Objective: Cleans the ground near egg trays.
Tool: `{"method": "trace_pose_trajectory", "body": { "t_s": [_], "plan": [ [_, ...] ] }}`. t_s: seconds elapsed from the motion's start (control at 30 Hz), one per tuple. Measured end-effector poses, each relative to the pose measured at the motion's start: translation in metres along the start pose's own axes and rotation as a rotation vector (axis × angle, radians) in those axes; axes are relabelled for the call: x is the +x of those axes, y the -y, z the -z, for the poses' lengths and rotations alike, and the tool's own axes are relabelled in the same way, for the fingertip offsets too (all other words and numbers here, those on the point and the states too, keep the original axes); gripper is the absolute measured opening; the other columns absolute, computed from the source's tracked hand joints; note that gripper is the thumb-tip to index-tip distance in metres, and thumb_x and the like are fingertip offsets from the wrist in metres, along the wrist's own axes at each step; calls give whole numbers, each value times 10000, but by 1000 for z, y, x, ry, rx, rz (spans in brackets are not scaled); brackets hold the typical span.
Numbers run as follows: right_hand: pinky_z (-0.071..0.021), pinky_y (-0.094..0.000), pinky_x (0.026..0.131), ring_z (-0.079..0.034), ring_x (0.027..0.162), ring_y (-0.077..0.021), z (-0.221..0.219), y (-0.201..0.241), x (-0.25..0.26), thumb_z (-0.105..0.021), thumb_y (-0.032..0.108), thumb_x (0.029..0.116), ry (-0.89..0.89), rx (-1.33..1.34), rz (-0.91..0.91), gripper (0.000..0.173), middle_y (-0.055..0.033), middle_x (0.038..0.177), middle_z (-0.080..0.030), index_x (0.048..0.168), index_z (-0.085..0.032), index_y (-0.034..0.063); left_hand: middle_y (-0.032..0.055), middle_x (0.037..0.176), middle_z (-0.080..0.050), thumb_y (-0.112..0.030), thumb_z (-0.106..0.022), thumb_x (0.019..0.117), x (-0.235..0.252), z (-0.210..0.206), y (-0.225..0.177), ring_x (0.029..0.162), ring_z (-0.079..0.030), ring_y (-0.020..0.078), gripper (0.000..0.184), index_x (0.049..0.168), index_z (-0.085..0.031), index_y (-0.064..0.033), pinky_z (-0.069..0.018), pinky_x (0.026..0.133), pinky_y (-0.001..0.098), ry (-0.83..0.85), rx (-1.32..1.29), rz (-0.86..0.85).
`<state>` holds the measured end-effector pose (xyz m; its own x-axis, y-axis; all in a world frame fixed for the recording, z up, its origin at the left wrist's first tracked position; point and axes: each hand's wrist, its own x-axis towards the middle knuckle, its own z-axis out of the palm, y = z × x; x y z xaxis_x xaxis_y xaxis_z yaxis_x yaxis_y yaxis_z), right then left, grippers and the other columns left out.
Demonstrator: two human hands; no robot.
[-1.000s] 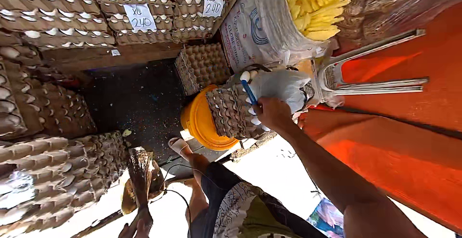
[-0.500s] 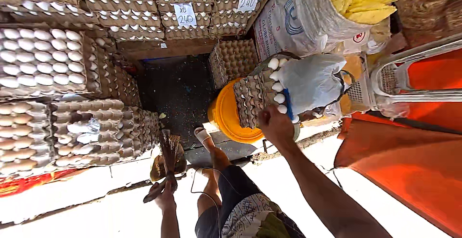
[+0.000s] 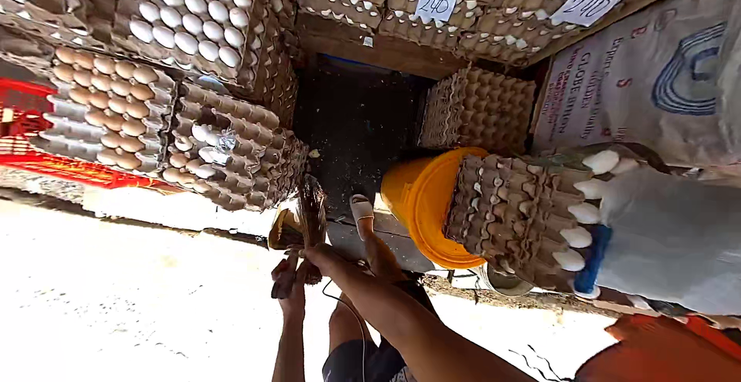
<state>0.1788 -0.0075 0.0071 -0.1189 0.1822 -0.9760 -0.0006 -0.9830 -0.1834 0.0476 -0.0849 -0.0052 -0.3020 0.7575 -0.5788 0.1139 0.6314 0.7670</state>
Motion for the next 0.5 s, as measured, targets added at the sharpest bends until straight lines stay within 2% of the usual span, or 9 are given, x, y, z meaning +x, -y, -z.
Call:
{"method": "trace_pose_trajectory", "body": {
  "t_s": [0.07,0.13,0.17,0.2,0.27,0.3,0.37,0.43,0.5],
  "plan": [
    [-533,-522,952,-627,1134,-330,34,1,-6,-702,309,949,-38,125,-12,559,-235,1257,-629,1378,-537,-9,169,1378,-600,-287,-790,906,1,8,-4,1171,-634,313,684,1473,-472,-74,-590,864,554,-38,-30,106],
    [-570,-495,825,-663,981,-282,89,13,-27,-742,335,900,-91,190,-11,517,-182,1119,-665,1288,-589,30,168,1375,-600,-326,-762,933,7,14,-3,1140,-644,319,641,1463,-492,-88,-585,846,559,-120,-19,146],
    [-581,-499,826,-677,970,-279,122,23,-37,-761,337,882,-111,185,-6,526,-174,1108,-680,1282,-600,35,172,1359,-609,-318,-741,952,11,17,1,1120,-651,315,601,1452,-504,-81,-586,840,553,-165,6,149],
    [-586,-502,828,-684,956,-282,157,36,-48,-764,332,888,-135,173,3,518,-176,1092,-690,1273,-610,20,175,1346,-614,-300,-711,976,15,18,5,1109,-651,306,557,1442,-513,-68,-583,841,543,-201,54,134],
    [-620,-442,746,-711,819,-251,226,66,-61,-704,298,948,-172,146,53,419,-152,980,-705,1226,-614,-2,181,1345,-615,-226,-659,1001,18,22,8,1134,-638,292,474,1412,-540,-23,-574,878,527,-243,169,70],
    [-627,-426,742,-715,815,-247,261,86,-57,-685,274,968,-203,109,84,400,-150,990,-701,1244,-601,-2,194,1348,-612,-180,-646,997,21,19,7,1134,-635,288,447,1392,-549,8,-565,891,508,-257,196,32],
    [-607,-479,846,-699,962,-289,332,121,-29,-715,271,958,-336,-43,128,472,-182,1153,-672,1339,-581,26,227,1353,-603,-117,-629,971,22,10,0,1153,-628,283,407,1330,-565,63,-546,942,465,-266,225,-36],
    [-547,-611,950,-643,1143,-391,390,147,32,-799,295,884,-551,-150,147,607,-251,1293,-628,1378,-583,16,239,1368,-601,-94,-620,955,24,-6,-11,1264,-596,288,367,1273,-578,85,-499,1067,446,-256,234,-93],
    [-440,-676,1046,-521,1300,-446,395,168,99,-831,255,826,-666,-203,124,752,-305,1406,-533,1423,-503,-64,232,1371,-602,-92,-609,947,23,-18,-16,1285,-585,286,344,1245,-588,79,-489,1083,440,-276,229,-95]
  ]
}}
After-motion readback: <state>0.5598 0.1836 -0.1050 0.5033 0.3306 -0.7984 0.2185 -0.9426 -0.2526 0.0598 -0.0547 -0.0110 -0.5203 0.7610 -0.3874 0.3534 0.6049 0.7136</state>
